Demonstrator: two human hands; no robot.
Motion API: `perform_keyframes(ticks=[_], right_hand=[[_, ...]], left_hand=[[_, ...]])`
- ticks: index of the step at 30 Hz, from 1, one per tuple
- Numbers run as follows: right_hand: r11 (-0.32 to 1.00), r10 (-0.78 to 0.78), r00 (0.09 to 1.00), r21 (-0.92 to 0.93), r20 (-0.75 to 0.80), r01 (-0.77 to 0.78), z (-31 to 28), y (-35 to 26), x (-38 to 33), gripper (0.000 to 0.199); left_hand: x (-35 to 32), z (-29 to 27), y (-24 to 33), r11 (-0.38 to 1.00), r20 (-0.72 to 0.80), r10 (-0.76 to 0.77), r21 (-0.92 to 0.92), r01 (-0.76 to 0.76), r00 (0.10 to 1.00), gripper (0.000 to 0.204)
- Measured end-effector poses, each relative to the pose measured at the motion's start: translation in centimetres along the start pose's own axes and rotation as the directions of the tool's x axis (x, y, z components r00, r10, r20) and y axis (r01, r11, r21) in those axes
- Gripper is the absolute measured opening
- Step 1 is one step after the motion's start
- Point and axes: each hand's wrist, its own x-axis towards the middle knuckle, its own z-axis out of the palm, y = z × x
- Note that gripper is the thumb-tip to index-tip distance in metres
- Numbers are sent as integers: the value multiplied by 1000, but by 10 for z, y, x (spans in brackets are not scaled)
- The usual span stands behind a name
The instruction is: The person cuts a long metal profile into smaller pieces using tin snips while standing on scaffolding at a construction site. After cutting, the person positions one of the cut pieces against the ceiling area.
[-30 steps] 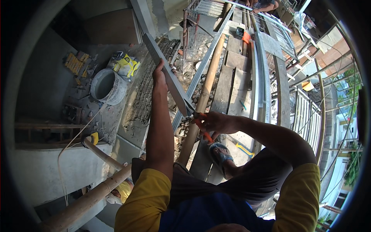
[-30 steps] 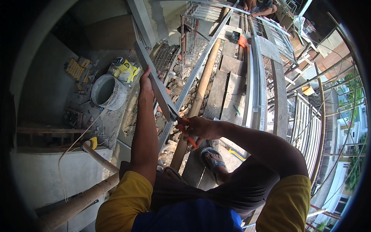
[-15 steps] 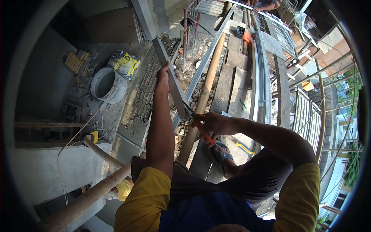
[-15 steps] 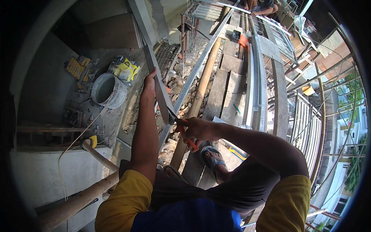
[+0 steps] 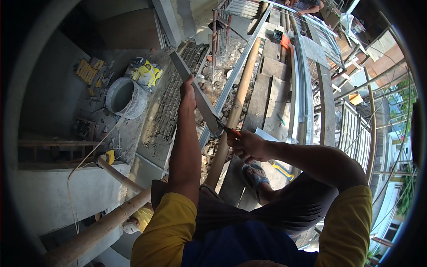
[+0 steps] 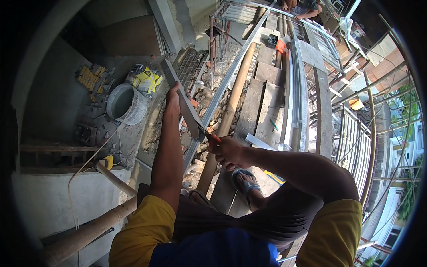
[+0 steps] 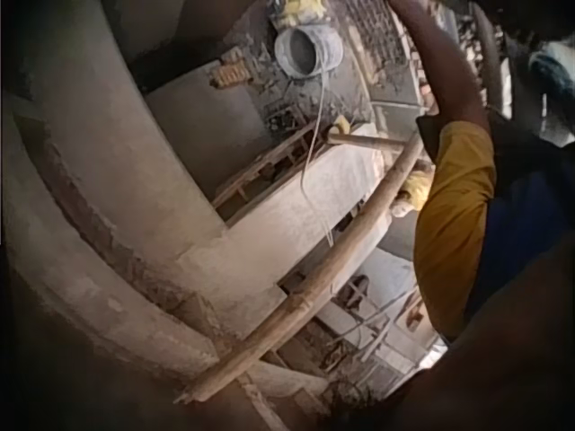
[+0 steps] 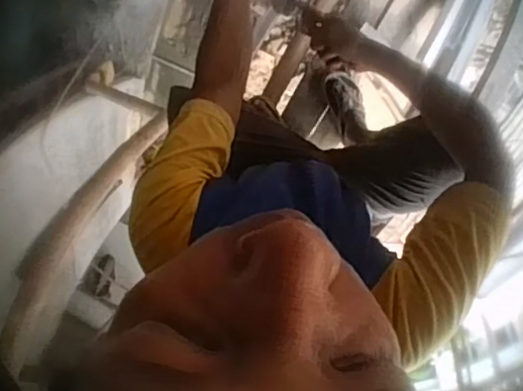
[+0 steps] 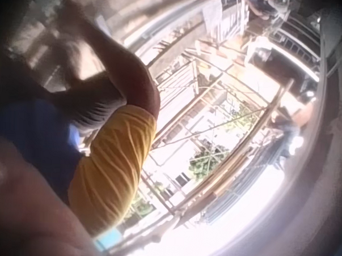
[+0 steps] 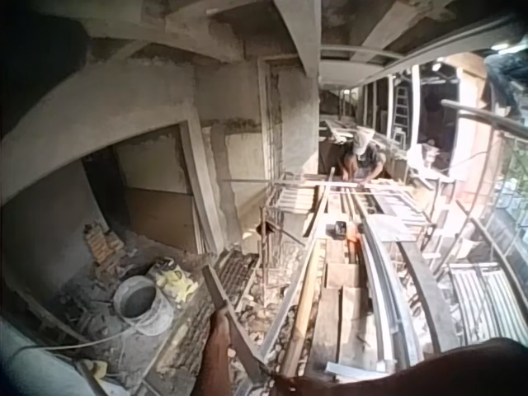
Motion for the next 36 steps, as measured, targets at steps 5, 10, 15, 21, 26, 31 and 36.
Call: perform_keyframes(ticks=[5, 10, 15, 21, 26, 31, 36], right_hand=[[997, -78, 996, 4, -48, 78, 14, 0, 0, 24], [998, -60, 996, 22, -70, 62, 12, 4, 3, 25], [999, -13, 993, 38, -120, 18, 1, 3, 5, 22], [999, 20, 977, -41, -211, -29, -1, -9, 2, 30], [972, -4, 963, -225, -268, -59, -8, -16, 7, 19], [951, -17, 993, -307, -115, -20, -28, -5, 17, 28], [979, 124, 974, -183, 192, -88, -41, -8, -10, 33]], left_hand=[[1, -1, 1, 1000, 44, 17, 20, -18, 999, 39], [6, -5, -8, 999, 45, -30, 20, 29, 999, 37], [5, -2, -10, 1000, -87, 11, 0, -11, 996, 34], [21, -6, -7, 990, -170, 138, -5, -140, 976, 31], [18, -9, 1, 980, -157, 163, -89, -178, 974, 30], [9, -1, 12, 971, -138, 238, 29, -236, 961, 30], [3, -9, 36, 932, -57, 360, -22, -362, 931, 35]])
